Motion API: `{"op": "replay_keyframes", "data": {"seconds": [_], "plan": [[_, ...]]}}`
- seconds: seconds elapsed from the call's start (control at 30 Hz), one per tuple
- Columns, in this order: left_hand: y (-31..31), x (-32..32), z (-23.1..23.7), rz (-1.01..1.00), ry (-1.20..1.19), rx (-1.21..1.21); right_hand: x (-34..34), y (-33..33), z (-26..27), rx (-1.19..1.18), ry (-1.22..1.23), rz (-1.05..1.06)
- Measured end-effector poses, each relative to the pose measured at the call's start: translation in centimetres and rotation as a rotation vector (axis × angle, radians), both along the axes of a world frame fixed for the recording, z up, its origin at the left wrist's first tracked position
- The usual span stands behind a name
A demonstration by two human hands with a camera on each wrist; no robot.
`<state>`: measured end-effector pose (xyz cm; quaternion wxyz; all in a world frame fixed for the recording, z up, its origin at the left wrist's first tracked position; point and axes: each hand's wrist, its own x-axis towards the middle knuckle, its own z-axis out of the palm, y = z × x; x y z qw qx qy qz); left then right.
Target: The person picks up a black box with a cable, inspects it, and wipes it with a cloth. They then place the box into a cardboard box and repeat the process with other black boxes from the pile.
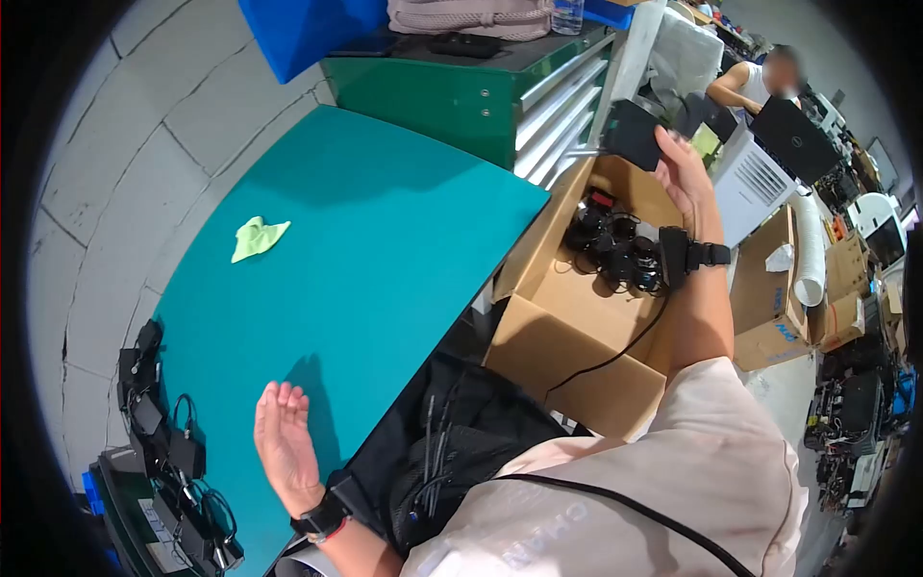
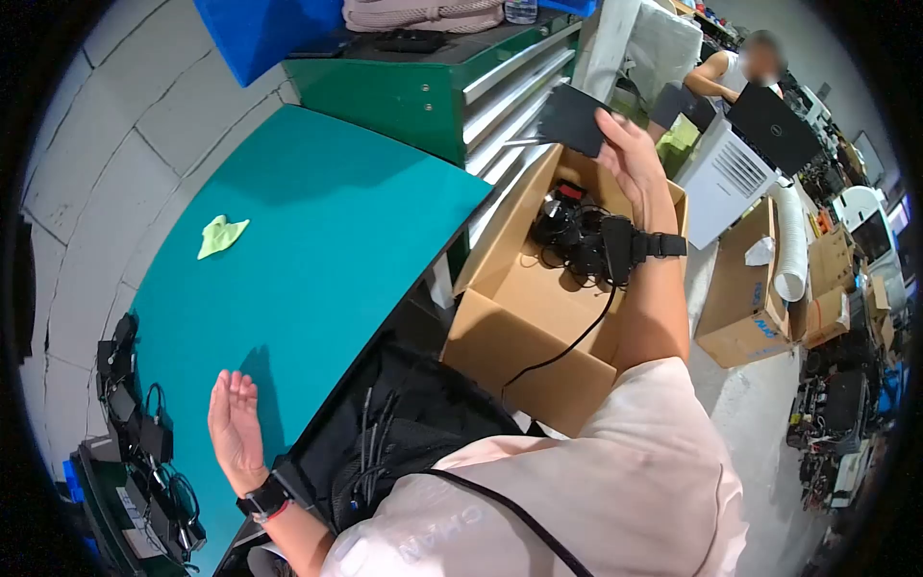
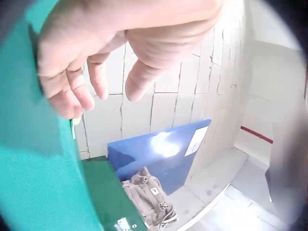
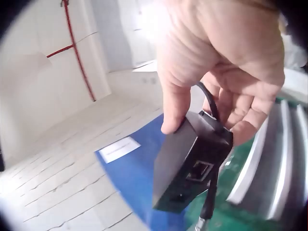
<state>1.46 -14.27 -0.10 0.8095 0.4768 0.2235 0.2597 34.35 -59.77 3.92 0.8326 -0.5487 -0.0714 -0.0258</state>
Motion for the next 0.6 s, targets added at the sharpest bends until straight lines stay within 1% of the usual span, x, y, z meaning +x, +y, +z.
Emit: {"op": "replay_keyframes", "data": {"seconds": [0.07,0.1,0.13,0.17,0.2,0.23,0.27,0.3,0.33,0.37,0.4,0.47,0.5,0.53,0.6], "plan": [[0.0,0.1,-0.5,0.008,-0.018,0.007,2.4,-4.7,-6.3,0.023,0.175,-0.163],[-0.2,0.1,-0.5,0.005,-0.003,0.007,3.1,-7.4,-10.7,-0.089,0.168,-0.132],[-0.3,0.1,-0.6,0.041,0.015,0.021,3.1,-7.7,-14.1,-0.185,0.265,-0.336],[-0.3,0.2,-0.6,0.079,0.029,0.037,2.0,-8.7,-17.5,-0.3,0.291,-0.392],[-0.1,0.2,-0.5,0.078,0.061,0.036,1.4,-8.8,-21.3,-0.253,0.372,-0.48],[0.1,0.2,-0.6,0.081,0.071,0.042,1.8,-9.1,-25.7,-0.256,0.516,-0.602],[0.2,0.2,-0.7,0.091,0.078,0.028,-0.4,-8.3,-26.7,-0.295,0.628,-0.558],[0.5,0.0,-0.9,0.099,0.087,0.015,0.3,-9.5,-33.7,-0.392,0.545,-0.592],[1.4,-0.7,-1.4,0.034,0.057,0.005,-1.5,-7.7,-32.1,-0.592,0.816,-0.499],[1.7,-0.9,-1.5,0.027,0.074,0.014,-1.5,-7.7,-36.8,-0.577,0.773,-0.502],[1.9,-1.1,-1.5,0.053,0.088,-0.02,-2.2,-7.0,-37.9,-0.46,0.742,-0.406],[2.4,-1.2,-1.6,0.068,0.119,-0.046,-2.9,-3.1,-37.1,-0.431,0.786,-0.288],[2.7,-1.4,-1.8,0.088,0.111,-0.078,-2.5,-1.2,-35.5,-0.521,0.86,-0.256],[3.0,-1.5,-1.8,0.109,0.105,-0.11,-2.2,-0.5,-35.8,-0.569,0.777,-0.128],[3.3,-1.7,-1.6,0.115,0.097,-0.154,-1.5,1.3,-38.3,-0.495,0.798,0.027]]}}
